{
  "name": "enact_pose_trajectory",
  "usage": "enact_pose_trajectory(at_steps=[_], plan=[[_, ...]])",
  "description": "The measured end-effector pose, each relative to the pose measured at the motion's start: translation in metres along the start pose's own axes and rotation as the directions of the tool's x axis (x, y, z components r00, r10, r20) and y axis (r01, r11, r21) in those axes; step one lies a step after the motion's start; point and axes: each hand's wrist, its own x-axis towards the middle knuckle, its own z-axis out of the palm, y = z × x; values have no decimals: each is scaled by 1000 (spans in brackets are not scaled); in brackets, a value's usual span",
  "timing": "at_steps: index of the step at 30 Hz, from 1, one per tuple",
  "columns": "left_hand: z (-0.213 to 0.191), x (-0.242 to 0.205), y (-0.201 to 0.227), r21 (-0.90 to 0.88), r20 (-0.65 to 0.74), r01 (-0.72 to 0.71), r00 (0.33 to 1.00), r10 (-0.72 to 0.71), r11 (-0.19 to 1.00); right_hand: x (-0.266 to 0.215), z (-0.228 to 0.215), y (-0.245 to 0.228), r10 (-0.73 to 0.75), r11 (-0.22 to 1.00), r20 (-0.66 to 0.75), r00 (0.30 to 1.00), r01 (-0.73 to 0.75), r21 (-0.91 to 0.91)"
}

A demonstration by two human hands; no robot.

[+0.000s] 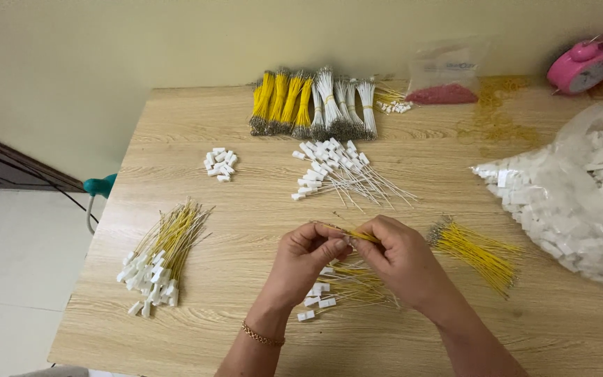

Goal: Attaching small white plastic connector heads onto the ends of thin yellow and white wires at a workbench.

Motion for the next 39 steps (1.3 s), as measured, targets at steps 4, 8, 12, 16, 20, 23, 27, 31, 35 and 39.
enact_pose_trajectory(at_steps=[4, 8, 12, 16, 20, 23, 27, 31, 35, 39], plan=[[-4, -1, 2, -32, 8, 2, 1000, -1, 999, 2, 4, 8, -19, 996, 34, 999, 15, 93], [-6, -3, 4, -37, -1, 22, 1000, -22, 999, 3, 8, 11, 60, 977, 101, 993, -80, 199], [-9, -2, -2, -32, -8, 33, 999, -33, 999, 4, 13, 12, 100, 984, 89, 991, -112, 136], [-10, -3, -5, 1, -31, 42, 999, -42, 999, 7, 20, 21, 3, 995, 63, 998, -10, 104], [-9, -1, -1, 158, -56, 81, 996, -73, 984, 14, 17, 24, 108, 993, 117, 987, -112, 30], [-12, 3, 9, 441, -79, 60, 996, -28, 896, 19, 4, 16, 333, 939, 147, 931, -342, 39], [-24, 17, 16, 760, -23, -57, 993, 114, 648, 25, -9, 55, 316, 928, -20, 949, -305, 216], [-47, 60, 2, 870, 16, -166, 950, 310, 464, 25, -11, 65, 126, 985, -176, 976, -101, 142], [-59, 92, -9, 952, 10, -158, 873, 488, 263, 23, -3, 77, 121, 940, -82, 989, -87, 329], [-63, 104, -20, 977, -31, -79, 867, 497, 199, 23, -5, 84, 156, 900, -21, 988, -133, 416]])
